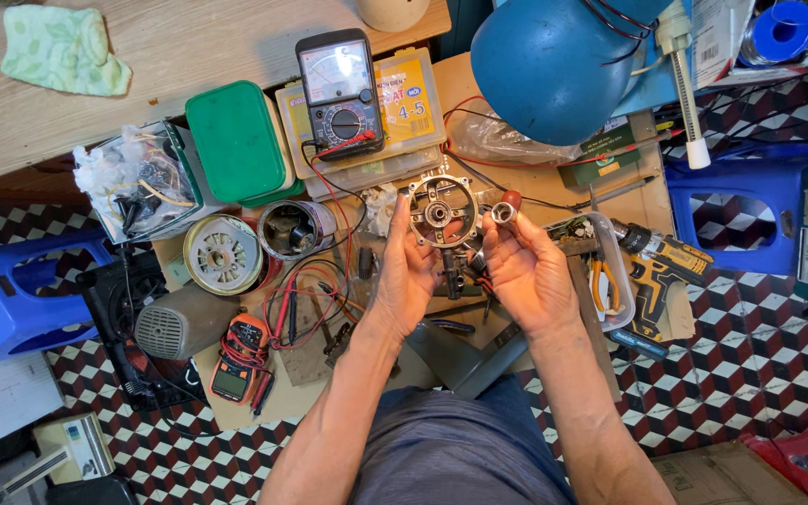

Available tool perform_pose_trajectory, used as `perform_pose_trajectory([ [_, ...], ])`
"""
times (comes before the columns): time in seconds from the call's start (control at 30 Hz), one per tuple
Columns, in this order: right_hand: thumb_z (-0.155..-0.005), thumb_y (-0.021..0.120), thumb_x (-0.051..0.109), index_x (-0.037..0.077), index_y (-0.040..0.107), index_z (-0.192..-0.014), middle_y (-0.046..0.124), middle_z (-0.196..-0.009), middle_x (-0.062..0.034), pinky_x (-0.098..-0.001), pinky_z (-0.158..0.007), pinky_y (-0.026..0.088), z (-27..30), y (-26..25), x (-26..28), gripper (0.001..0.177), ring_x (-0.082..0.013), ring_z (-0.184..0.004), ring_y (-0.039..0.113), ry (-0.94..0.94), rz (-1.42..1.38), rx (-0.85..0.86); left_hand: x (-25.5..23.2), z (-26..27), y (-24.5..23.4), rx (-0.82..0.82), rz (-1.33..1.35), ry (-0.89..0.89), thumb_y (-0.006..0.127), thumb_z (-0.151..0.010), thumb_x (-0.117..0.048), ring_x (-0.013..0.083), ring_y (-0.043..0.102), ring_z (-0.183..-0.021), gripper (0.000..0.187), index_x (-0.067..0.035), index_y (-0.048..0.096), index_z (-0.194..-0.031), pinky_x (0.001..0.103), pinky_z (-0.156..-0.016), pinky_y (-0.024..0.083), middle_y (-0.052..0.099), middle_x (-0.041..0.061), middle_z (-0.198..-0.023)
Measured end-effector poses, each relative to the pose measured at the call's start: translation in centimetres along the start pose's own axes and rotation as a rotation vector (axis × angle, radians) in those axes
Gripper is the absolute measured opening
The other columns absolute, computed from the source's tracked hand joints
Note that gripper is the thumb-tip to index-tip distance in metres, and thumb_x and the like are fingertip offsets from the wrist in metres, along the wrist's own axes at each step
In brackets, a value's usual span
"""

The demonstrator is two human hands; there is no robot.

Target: The person opens a Makita toolbox and selects a socket and ratchet. They then work at a cluttered workbench, using the ratchet to tighten a bolt on a circular metal component, likely a motor stator. The person repeatedly assembles and disassembles the component to check the fit.

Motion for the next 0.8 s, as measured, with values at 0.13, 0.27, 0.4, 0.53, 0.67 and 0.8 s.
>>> perform_pose_trajectory([
  [0.13, -0.099, 0.064, 0.003, -0.005, 0.065, -0.12, 0.072, -0.114, -0.0143, -0.0348, -0.092, 0.062, -0.2, -0.2, -0.1, 0.023, -0.0285, -0.107, 0.072, 0.01, 0.006, -0.016, 0.4, -0.3, -0.4, -0.047, 0.026, -0.027, 0.054, -0.092, -0.067, 0.0163, 0.065, -0.103, 0.073, -0.007, 0.061, -0.132, 0.033, -0.09, 0.056, 0.071, 0.008, -0.117],
  [0.27, -0.099, 0.064, 0.004, -0.006, 0.065, -0.12, 0.072, -0.113, -0.0151, -0.0344, -0.091, 0.062, -0.2, -0.3, -0.1, 0.023, -0.0286, -0.105, 0.072, 0.019, -0.003, -0.027, 0.4, -0.3, -0.8, -0.065, 0.035, -0.023, 0.055, -0.093, -0.066, 0.0149, 0.063, -0.1, 0.071, -0.006, 0.063, -0.13, 0.032, -0.089, 0.056, 0.072, 0.008, -0.115],
  [0.4, -0.1, 0.064, 0.003, -0.006, 0.065, -0.12, 0.073, -0.115, -0.0118, -0.0339, -0.089, 0.062, -0.1, -0.1, -0.2, 0.022, -0.0285, -0.104, 0.072, 0.025, -0.014, -0.031, 0.2, -0.3, -1.0, -0.067, 0.045, -0.001, 0.056, -0.094, -0.065, 0.0139, 0.064, -0.1, 0.07, -0.005, 0.063, -0.13, 0.032, -0.089, 0.058, 0.072, 0.008, -0.114],
  [0.53, -0.099, 0.063, 0.004, -0.003, 0.065, -0.121, 0.073, -0.114, -0.011, -0.0332, -0.089, 0.063, -0.1, 0.3, -0.4, 0.023, -0.0273, -0.104, 0.073, 0.027, 0.001, -0.025, 0.1, -0.2, -0.9, -0.057, 0.063, -0.008, 0.056, -0.093, -0.064, 0.016, 0.067, -0.094, 0.07, -0.004, 0.063, -0.129, 0.036, -0.086, 0.061, 0.072, 0.009, -0.111],
  [0.67, -0.1, 0.062, 0.005, 0.0, 0.066, -0.124, 0.073, -0.111, -0.0125, -0.0324, -0.087, 0.063, 0.0, 0.6, -0.6, 0.024, -0.0256, -0.103, 0.073, 0.05, 0.004, 0.031, -0.1, 0.1, -0.8, -0.043, 0.065, -0.011, 0.056, -0.094, -0.065, 0.0161, 0.068, -0.094, 0.071, -0.004, 0.063, -0.13, 0.036, -0.085, 0.062, 0.072, 0.009, -0.113],
  [0.8, -0.101, 0.062, 0.007, -0.002, 0.065, -0.121, 0.072, -0.11, -0.0149, -0.0317, -0.086, 0.062, -0.1, 0.3, -0.5, 0.022, -0.0253, -0.103, 0.073, 0.043, 0.041, 0.006, 0.0, 0.1, -0.6, -0.037, 0.066, -0.043, 0.055, -0.091, -0.067, 0.02, 0.07, -0.092, 0.074, -0.005, 0.062, -0.13, 0.036, -0.082, 0.062, 0.073, 0.01, -0.112],
])
Point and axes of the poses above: each hand's wrist, its own z-axis away from the middle knuckle, its own y-axis out of the palm, x = y × z, the point moved 5 cm from there along -z, towards the middle knuckle
